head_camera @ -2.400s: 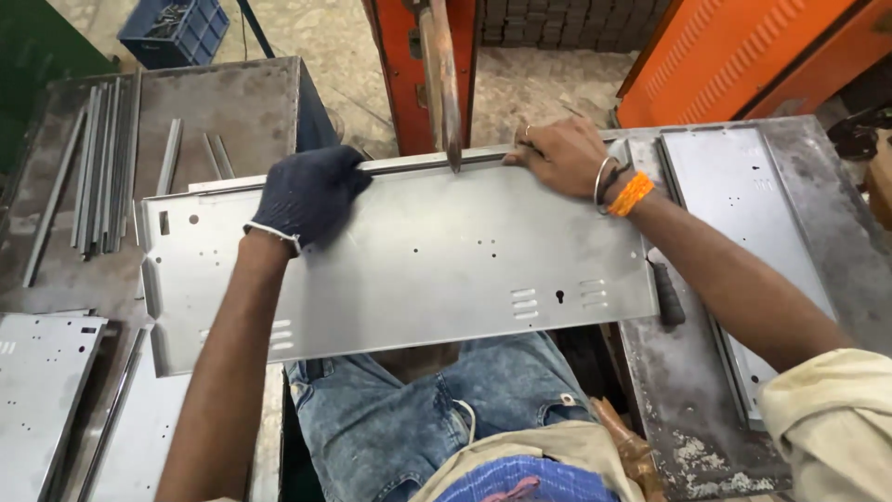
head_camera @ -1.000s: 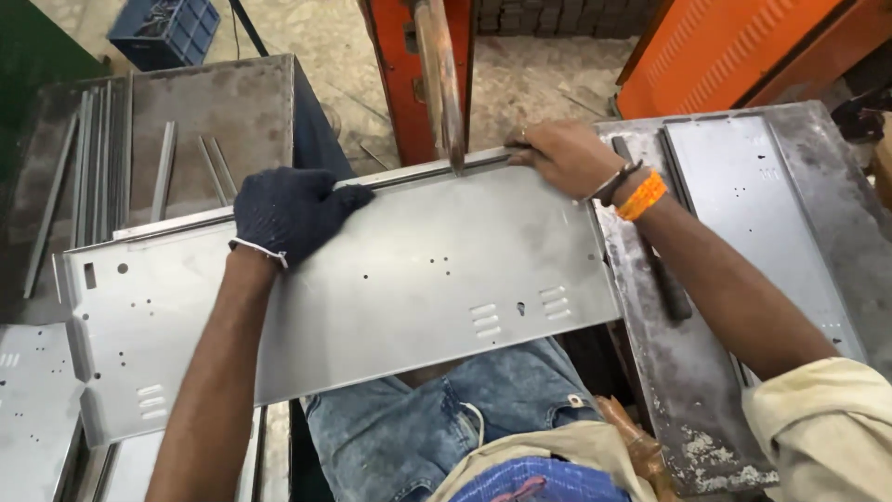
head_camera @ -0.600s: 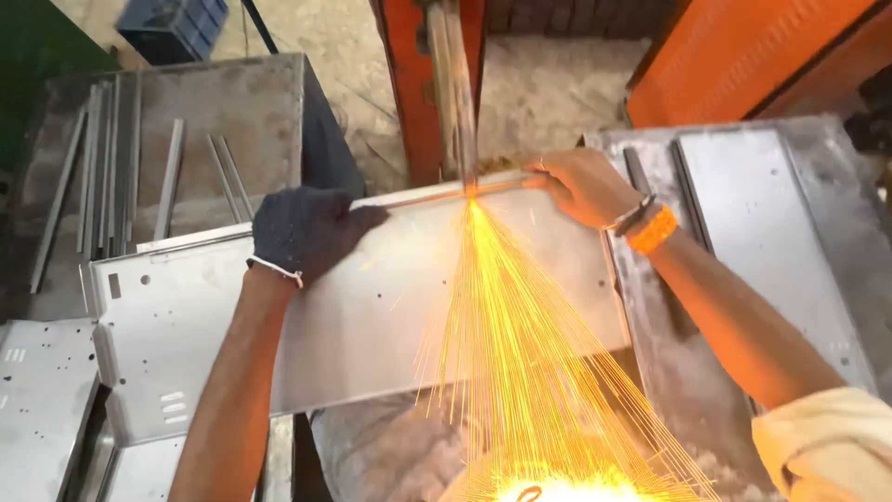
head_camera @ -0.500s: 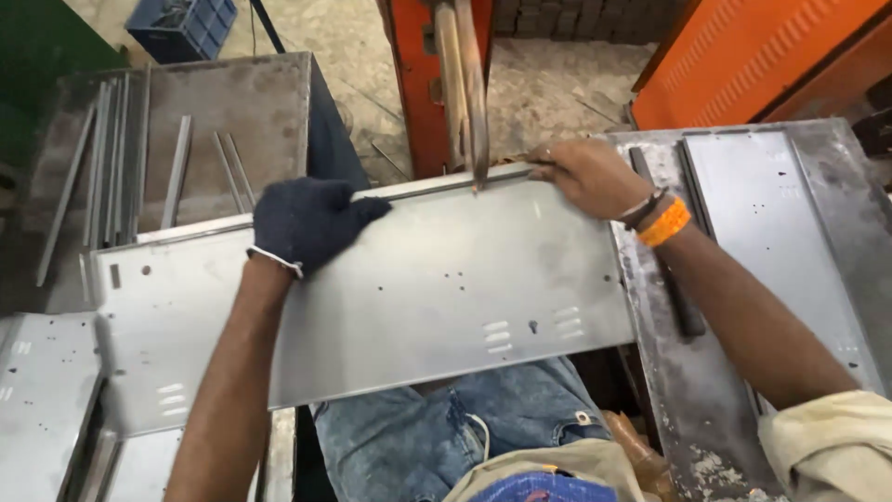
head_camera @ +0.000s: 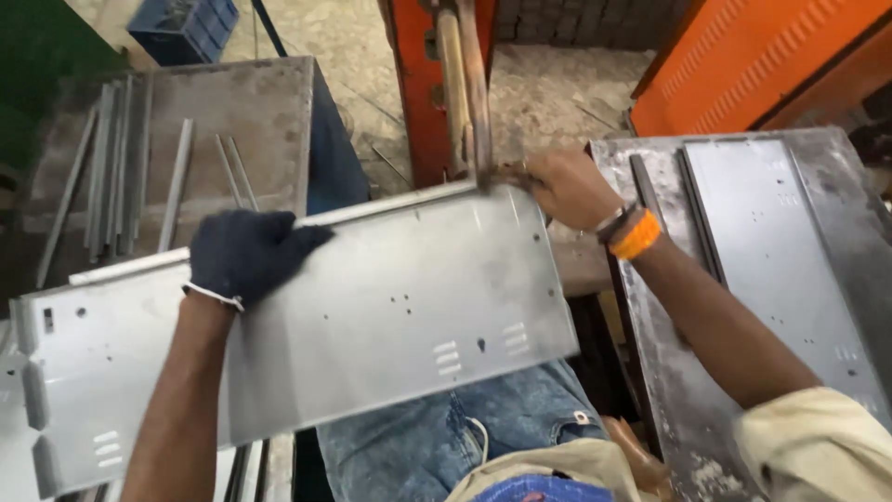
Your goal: Positioning metal rods onto metal panels and using a spot welding machine to join them.
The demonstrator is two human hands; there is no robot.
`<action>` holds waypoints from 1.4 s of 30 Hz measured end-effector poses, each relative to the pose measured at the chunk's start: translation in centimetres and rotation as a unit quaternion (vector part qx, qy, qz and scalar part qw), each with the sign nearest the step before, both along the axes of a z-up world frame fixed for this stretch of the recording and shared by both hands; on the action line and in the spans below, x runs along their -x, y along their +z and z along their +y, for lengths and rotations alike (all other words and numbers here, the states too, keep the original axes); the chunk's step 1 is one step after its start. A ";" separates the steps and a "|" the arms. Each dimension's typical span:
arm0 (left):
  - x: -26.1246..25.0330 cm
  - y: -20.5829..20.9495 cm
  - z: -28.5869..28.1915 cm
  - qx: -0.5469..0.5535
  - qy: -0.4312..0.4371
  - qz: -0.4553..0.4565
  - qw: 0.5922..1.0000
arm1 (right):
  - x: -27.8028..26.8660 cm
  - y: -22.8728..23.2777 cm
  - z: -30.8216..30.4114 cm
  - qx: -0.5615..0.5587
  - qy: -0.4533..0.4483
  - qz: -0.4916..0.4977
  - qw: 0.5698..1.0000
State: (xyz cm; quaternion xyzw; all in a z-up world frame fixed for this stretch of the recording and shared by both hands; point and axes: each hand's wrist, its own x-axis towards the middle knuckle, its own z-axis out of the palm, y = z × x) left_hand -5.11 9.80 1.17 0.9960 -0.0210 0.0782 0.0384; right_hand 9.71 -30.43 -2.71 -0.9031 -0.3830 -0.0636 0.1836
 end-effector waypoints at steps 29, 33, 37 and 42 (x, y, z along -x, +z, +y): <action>12.7 -11.9 -0.8 0.091 0.071 -0.014 0.993 | 9.8 -10.1 12.3 0.039 0.143 -0.068 0.987; 12.3 -11.8 -1.0 0.102 0.129 0.013 0.986 | 10.1 -9.4 14.0 0.062 0.111 -0.086 0.988; 12.8 -12.6 -1.1 0.115 0.144 0.026 0.983 | 11.1 -8.1 15.3 -0.028 0.165 0.017 0.986; 13.1 -14.1 0.3 0.107 0.181 0.043 0.977 | 8.7 -7.4 10.7 -0.022 0.159 -0.021 0.987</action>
